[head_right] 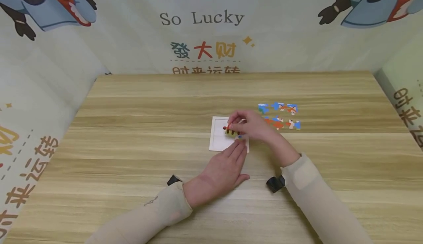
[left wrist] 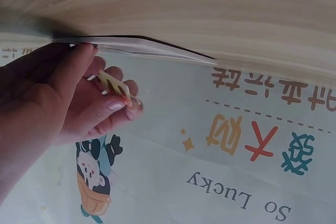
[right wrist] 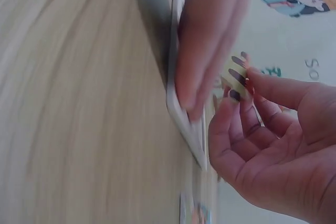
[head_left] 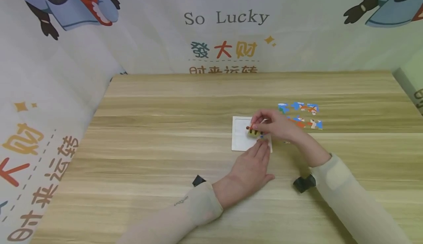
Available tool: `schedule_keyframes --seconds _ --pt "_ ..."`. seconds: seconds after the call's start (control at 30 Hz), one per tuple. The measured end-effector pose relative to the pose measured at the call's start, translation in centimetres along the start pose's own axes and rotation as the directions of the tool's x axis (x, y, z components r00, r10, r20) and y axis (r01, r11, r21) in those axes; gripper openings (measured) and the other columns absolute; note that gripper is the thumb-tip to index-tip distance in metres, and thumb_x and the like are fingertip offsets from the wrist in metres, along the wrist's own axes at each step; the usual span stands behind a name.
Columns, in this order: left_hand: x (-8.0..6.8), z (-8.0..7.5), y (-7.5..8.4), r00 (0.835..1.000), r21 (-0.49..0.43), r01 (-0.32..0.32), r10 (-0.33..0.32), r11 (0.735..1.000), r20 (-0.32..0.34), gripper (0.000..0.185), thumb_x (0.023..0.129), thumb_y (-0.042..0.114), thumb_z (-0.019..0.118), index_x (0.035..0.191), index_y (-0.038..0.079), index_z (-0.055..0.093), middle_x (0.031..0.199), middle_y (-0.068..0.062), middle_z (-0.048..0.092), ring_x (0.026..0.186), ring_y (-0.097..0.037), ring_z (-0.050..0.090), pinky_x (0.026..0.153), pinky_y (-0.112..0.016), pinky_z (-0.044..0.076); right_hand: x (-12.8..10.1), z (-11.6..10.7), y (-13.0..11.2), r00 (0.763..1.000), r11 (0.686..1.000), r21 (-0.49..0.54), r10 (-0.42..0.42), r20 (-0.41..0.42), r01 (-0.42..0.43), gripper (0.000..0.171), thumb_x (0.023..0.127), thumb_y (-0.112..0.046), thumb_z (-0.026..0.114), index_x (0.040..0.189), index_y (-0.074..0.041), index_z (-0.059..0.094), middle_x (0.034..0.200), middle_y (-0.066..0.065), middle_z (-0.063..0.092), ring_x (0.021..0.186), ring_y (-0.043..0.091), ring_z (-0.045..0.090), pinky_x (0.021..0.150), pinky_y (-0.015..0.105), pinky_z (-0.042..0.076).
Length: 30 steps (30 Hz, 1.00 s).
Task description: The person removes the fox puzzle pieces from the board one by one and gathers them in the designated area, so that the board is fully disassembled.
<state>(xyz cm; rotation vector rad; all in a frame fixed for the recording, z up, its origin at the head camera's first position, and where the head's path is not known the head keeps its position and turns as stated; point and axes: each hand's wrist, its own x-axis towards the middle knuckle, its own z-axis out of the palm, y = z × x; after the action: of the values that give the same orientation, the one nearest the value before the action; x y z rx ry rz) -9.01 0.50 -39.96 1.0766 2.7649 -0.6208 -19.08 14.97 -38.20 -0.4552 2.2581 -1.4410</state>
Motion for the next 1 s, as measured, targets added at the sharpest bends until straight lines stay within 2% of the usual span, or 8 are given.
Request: schedule_keyframes --seconds 0.23,0.37,0.47,0.73,0.83,1.0 --pt "0.0 0.0 -0.1 1.0 0.0 0.001 -0.001 1.0 0.017 0.077 0.103 0.063 0.025 0.157 0.009 0.029 0.167 -0.007 0.023 0.155 -0.02 0.022 0.128 -0.026 0.017 -2.7 -2.8 0.7 0.994 0.996 -0.062 0.051 -0.1 -0.058 0.024 0.096 -0.015 0.065 0.113 0.003 0.063 0.096 0.004 0.061 0.08 0.009 0.061 0.071 0.022 0.056" --pt "-0.1 0.1 -0.1 1.0 -0.012 0.007 -0.007 1.0 0.003 0.077 0.102 0.063 0.026 0.157 0.009 0.03 0.166 -0.006 0.025 0.155 -0.019 0.022 0.128 -0.025 0.017 -4.1 -4.5 1.7 0.989 0.996 -0.066 0.057 -0.14 -0.067 0.026 0.096 -0.012 0.066 0.114 0.007 0.062 0.09 -0.005 0.063 0.079 0.004 0.061 0.069 0.021 0.057" --pt "-0.1 0.1 -0.1 1.0 -0.036 0.012 -0.012 0.999 -0.008 0.076 0.102 0.063 0.028 0.157 0.01 0.031 0.166 -0.006 0.026 0.154 -0.018 0.024 0.127 -0.024 0.019 -5.1 -5.7 2.6 0.985 0.994 -0.063 0.073 -0.156 -0.084 0.027 0.096 -0.01 0.065 0.114 0.008 0.059 0.087 -0.012 0.063 0.079 0.002 0.06 0.069 0.021 0.057" --pt "0.0 0.3 -0.1 1.0 -0.047 0.012 -0.012 0.999 -0.011 0.075 0.103 0.062 0.028 0.157 0.01 0.031 0.166 -0.005 0.025 0.154 -0.018 0.024 0.127 -0.023 0.02 -7.0 -7.5 4.4 0.978 0.983 -0.106 0.128 -0.167 -0.147 0.027 0.097 -0.011 0.064 0.116 0.008 0.058 0.085 -0.019 0.067 0.078 -0.001 0.062 0.066 0.021 0.055" --pt "-0.1 0.3 -0.1 1.0 -0.057 0.017 -0.018 0.998 -0.018 0.075 0.102 0.062 0.03 0.156 0.01 0.032 0.166 -0.005 0.026 0.154 -0.018 0.025 0.126 -0.023 0.02 -7.1 -7.7 4.8 0.976 0.98 -0.117 0.139 -0.166 -0.159 0.027 0.096 -0.009 0.064 0.115 0.01 0.059 0.085 -0.016 0.069 0.076 -0.002 0.063 0.064 0.021 0.055" --pt "-0.1 0.2 0.0 1.0 -0.056 0.017 -0.018 0.998 -0.012 0.074 0.103 0.062 0.029 0.157 0.011 0.031 0.166 -0.005 0.024 0.154 -0.018 0.023 0.127 -0.023 0.019 -7.2 -7.7 5.0 0.975 0.972 -0.156 0.147 -0.169 -0.173 0.026 0.097 -0.007 0.063 0.116 0.01 0.059 0.092 -0.005 0.07 0.077 -0.005 0.061 0.063 0.02 0.055"
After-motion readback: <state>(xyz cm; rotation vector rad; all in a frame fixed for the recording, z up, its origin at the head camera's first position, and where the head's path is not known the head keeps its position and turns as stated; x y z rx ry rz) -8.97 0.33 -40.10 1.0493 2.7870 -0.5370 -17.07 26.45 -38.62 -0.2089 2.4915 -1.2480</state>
